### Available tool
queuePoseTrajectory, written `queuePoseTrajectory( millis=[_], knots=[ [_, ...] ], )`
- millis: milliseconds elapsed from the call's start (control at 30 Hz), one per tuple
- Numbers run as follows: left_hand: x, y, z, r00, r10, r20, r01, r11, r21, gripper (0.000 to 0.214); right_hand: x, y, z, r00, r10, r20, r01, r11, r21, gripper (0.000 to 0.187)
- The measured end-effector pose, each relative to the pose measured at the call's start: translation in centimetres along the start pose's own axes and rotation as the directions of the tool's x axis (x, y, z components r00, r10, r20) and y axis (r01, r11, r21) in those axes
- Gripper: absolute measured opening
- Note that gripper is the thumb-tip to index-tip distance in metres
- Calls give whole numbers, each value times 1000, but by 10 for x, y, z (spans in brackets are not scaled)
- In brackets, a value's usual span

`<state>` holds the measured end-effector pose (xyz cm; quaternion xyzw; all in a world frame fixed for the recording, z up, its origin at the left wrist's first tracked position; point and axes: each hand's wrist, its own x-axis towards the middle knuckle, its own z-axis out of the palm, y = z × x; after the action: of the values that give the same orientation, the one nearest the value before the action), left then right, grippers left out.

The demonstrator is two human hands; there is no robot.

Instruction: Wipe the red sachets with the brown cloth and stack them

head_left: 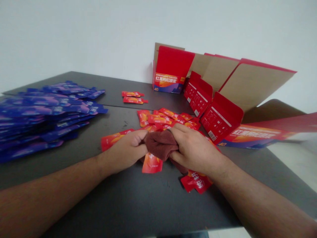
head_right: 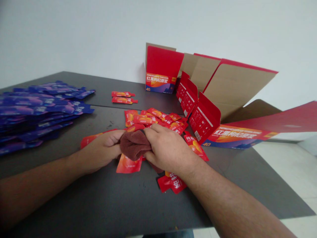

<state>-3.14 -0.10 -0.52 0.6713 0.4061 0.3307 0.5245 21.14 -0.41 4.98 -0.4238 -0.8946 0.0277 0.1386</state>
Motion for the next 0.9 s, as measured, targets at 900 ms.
queuePoseTrajectory(
  millis=[900],
  knots=[
    [1,1,-1,1000,27,7,-27,999,32,10,0,-1,-2,1000,-1,7,1,1000,-28,11]
  ],
)
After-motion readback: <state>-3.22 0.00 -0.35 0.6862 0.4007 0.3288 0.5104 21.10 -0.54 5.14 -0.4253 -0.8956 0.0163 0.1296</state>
